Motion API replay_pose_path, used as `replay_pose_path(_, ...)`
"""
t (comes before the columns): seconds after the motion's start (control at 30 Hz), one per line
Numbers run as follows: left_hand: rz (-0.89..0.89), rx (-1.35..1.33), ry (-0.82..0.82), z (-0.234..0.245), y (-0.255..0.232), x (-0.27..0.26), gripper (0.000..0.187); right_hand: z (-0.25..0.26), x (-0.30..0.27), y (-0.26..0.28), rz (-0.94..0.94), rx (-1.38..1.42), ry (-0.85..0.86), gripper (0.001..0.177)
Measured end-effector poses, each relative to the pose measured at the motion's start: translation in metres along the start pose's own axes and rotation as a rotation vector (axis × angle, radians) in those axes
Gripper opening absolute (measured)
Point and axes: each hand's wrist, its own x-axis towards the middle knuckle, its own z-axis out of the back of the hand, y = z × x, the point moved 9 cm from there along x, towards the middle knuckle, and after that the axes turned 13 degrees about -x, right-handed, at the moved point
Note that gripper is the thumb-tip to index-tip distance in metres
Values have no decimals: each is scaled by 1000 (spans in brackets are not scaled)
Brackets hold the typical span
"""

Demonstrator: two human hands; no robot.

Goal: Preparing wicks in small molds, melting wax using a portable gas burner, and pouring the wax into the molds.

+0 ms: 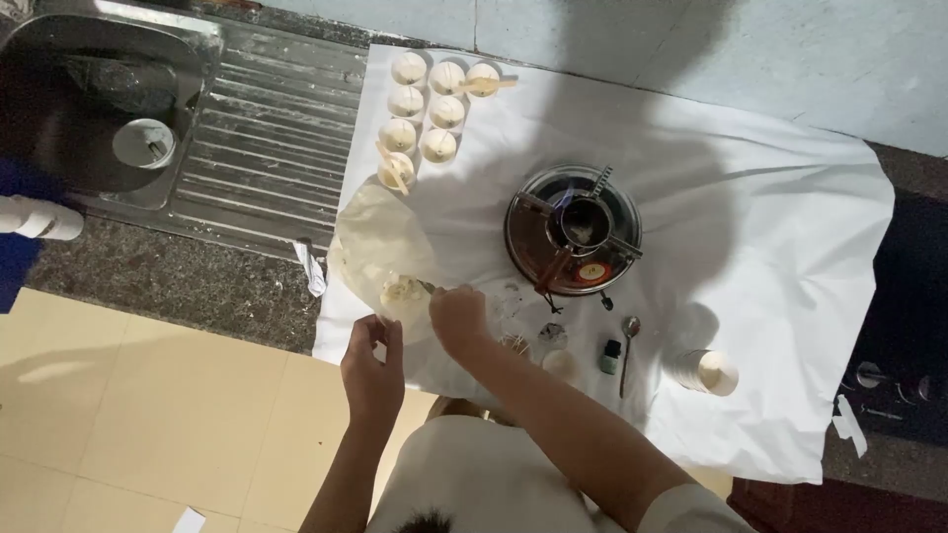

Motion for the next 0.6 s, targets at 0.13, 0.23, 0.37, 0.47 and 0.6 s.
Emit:
replay_pose_path(0.13,-57,-18,-29,3,4,1,13,-9,-7,-12,-2,79,53,4)
replay_pose_path(0.23,-102,-1,-30,3,1,3,11,31,-25,-39,-19,172,110,8)
replay_pose_path(0.37,-112,-23,-35,4,-3,4,9,74,-56,-66,-67,678,335,34)
replay_pose_path(0.47,-110,-22,-46,5,-1,5,8,66,-78,-78,-98,952,365,37)
replay_pose_path(0.6,-104,-32,-57,5,2,7,9,84,-123,-112,-138,1267,320,38)
